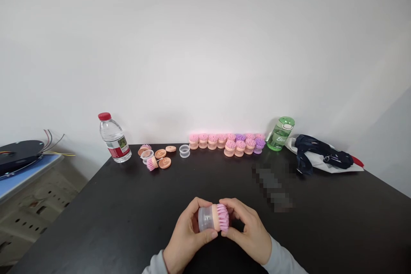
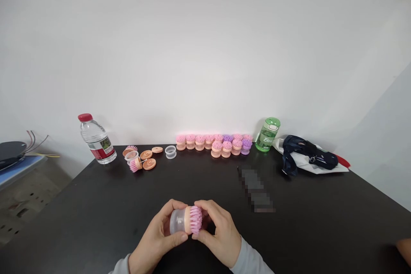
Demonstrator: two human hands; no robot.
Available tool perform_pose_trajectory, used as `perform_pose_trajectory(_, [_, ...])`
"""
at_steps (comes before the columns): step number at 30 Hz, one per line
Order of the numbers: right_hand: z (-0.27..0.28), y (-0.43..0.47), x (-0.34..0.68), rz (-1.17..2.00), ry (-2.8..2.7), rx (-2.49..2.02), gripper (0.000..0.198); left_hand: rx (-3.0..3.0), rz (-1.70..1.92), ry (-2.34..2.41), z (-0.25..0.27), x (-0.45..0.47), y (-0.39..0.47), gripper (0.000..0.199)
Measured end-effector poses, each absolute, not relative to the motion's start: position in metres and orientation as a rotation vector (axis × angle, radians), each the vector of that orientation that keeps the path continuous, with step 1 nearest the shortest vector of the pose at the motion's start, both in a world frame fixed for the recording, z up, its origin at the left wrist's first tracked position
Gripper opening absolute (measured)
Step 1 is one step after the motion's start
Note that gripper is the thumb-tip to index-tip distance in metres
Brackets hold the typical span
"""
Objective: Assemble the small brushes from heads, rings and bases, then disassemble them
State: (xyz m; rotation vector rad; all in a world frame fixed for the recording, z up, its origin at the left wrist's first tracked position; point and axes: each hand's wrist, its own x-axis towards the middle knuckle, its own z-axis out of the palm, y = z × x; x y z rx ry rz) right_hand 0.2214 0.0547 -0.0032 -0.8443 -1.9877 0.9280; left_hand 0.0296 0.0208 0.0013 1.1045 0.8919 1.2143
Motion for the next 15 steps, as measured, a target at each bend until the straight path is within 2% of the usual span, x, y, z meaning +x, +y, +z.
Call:
perform_pose_trajectory(6, [-0.005,0.054,0.219,0.951,-1.97,-0.851,0.031,1.304,1.261,0.943,-0.005,0.028,0.021,0.045])
perform_pose_trajectory(10, [-0.006,0.054,0.215,0.948,-1.952,-0.873,0.028,1.568,1.237,1.079,-0.007,0.021,0.023,0.037])
perform_pose_trajectory(13, [-0.01,0.054,0.21,0.832,-1.98,-0.925,0.033,1.763,1.194,1.188,-0.01,0.014,0.027,0.034])
perform_pose_trajectory(15, [-0.015,0.056,0.207,0.75,-2.026,-0.935,0.04,1.877,1.171,1.286,-0.012,0.012,0.029,0.046])
